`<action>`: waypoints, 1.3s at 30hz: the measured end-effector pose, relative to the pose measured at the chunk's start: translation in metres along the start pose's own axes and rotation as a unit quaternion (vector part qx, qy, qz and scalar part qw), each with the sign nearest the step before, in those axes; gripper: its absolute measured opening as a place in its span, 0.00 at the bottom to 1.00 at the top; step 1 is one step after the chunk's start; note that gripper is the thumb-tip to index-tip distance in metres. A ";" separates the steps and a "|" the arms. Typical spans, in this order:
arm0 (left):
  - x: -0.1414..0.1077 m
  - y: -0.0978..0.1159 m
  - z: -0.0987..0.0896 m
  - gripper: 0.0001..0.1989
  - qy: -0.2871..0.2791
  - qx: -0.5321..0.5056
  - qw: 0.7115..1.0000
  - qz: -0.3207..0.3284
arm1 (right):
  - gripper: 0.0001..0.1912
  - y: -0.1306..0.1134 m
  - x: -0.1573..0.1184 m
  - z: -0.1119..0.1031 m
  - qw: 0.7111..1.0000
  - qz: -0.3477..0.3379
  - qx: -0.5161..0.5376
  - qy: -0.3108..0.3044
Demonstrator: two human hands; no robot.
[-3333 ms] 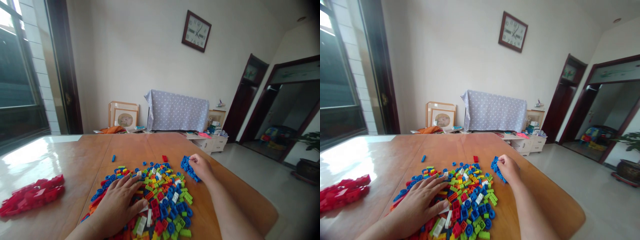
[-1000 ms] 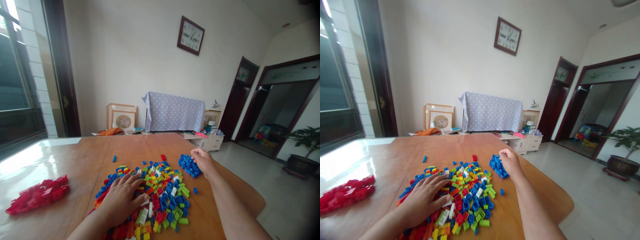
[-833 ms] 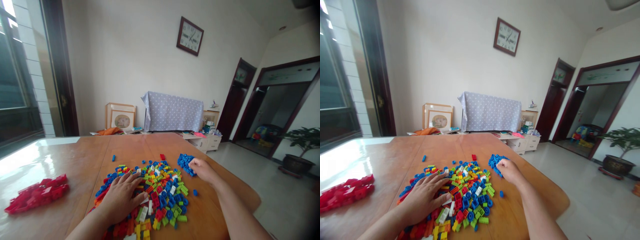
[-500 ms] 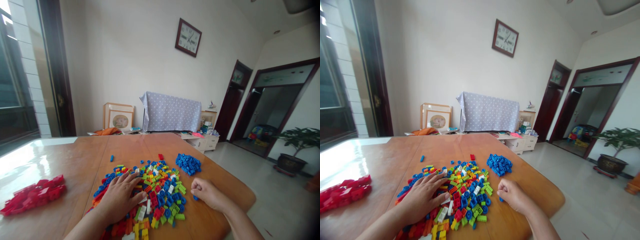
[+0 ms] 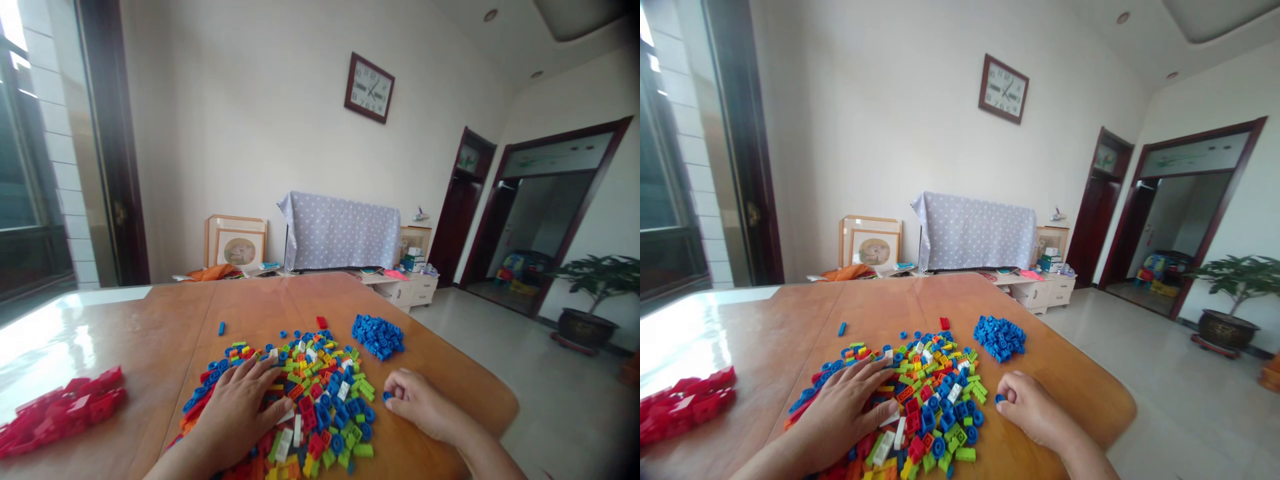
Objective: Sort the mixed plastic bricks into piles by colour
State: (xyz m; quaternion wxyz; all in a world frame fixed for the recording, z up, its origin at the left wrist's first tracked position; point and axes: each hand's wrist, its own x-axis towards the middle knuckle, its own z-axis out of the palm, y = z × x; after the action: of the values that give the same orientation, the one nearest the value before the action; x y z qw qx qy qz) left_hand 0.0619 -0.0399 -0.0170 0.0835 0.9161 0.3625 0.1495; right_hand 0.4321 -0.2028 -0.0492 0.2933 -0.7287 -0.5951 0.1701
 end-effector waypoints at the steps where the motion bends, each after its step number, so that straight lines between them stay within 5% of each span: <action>1: 0.000 0.000 0.000 0.32 0.002 -0.001 1.000 0.002 | 0.06 0.000 0.003 0.001 1.000 -0.001 -0.004 0.005; 6: 0.001 0.001 0.000 0.31 0.005 -0.002 1.000 0.004 | 0.10 0.011 0.034 -0.001 0.998 0.007 0.000 0.059; 11: 0.001 0.000 0.001 0.32 0.002 -0.005 1.000 -0.004 | 0.16 0.028 0.083 -0.024 0.978 0.033 -0.075 0.192; 16: 0.001 -0.001 0.001 0.32 -0.002 -0.007 1.000 -0.011 | 0.16 0.033 0.120 -0.039 0.959 0.048 -0.114 0.253; 26: 0.003 0.000 -0.001 0.32 -0.004 -0.006 1.000 -0.006 | 0.21 0.032 0.121 -0.031 0.943 0.035 -0.128 0.306; 34: 0.002 0.000 0.001 0.31 0.002 -0.001 1.000 0.000 | 0.16 -0.011 0.104 -0.006 0.974 -0.048 -0.134 0.178; 39: 0.001 0.001 0.000 0.32 -0.001 -0.003 1.000 -0.003 | 0.20 -0.032 0.090 0.019 0.977 -0.040 -0.170 0.122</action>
State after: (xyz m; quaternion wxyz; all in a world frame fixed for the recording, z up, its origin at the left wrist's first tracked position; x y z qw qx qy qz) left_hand 0.0636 -0.0400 -0.0162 0.0873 0.9148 0.3648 0.1500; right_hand 0.4177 -0.1079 -0.0347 0.2421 -0.7585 -0.6040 -0.0358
